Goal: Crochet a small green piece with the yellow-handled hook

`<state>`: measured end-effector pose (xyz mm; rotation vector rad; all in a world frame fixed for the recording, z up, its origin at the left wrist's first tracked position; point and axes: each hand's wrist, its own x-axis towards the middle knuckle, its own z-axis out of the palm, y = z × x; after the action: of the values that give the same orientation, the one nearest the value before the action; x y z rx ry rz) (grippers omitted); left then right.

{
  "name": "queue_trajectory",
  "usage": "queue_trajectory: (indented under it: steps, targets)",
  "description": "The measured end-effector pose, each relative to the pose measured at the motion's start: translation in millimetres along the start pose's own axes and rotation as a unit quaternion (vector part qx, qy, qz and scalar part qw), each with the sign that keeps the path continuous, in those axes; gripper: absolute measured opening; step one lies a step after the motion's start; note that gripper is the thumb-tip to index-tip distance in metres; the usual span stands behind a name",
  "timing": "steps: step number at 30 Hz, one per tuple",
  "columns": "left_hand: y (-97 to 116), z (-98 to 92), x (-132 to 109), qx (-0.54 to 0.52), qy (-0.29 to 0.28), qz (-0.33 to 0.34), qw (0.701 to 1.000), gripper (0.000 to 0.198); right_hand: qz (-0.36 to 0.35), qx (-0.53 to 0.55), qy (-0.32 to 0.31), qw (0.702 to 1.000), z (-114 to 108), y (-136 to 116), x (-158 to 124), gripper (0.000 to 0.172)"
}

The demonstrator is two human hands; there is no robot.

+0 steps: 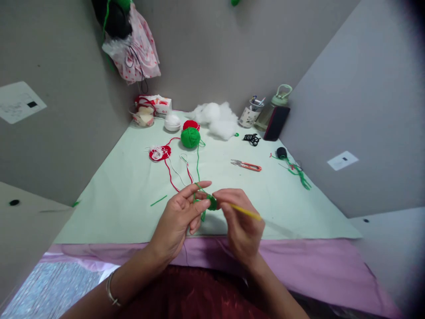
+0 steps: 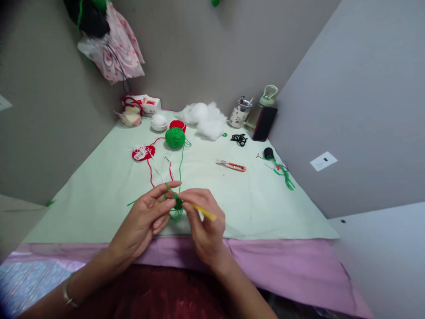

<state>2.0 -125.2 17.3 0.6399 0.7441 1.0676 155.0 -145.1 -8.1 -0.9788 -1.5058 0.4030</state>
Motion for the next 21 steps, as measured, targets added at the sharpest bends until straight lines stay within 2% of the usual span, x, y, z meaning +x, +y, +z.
queue_trajectory:
  steps: [2, 4, 6, 9, 11, 18, 21]
  targets:
    - [-1.6, -1.6, -0.1, -0.018, -0.007, -0.022, 1.000, 0.050, -0.096, -0.097, -0.022, 0.990, -0.1, 0.6, -2.8, 0.036]
    - [-3.2, -3.6, -0.4, -0.040, -0.028, -0.058, 0.997, 0.050, -0.129, -0.111, -0.029, 0.985, 0.0, 1.8, -3.7, 0.043]
    - [-4.2, -4.8, -0.6, -0.054, -0.041, -0.071, 0.995, 0.048, -0.085, -0.059, -0.020, 0.994, -0.4, 2.2, -2.3, 0.039]
    - [-3.4, -4.3, -0.6, -0.053, -0.028, -0.046, 0.997, 0.043, 0.007, 0.022, 0.002, 1.000, -2.0, 0.7, 1.2, 0.027]
    - [-2.1, -3.7, -0.4, -0.047, -0.016, -0.030, 0.998, 0.039, 0.040, 0.049, 0.028, 0.998, -3.0, -1.1, 2.2, 0.023]
    - [-3.1, -5.0, -0.8, -0.019, 0.008, 0.006, 1.000, 0.023, 0.074, 0.135, 0.037, 0.987, -2.0, -2.3, 0.2, 0.023]
    - [-4.9, -4.0, -2.1, 0.003, 0.019, 0.024, 1.000, 0.018, 0.067, 0.147, 0.056, 0.985, -1.5, -2.6, -1.1, 0.024]
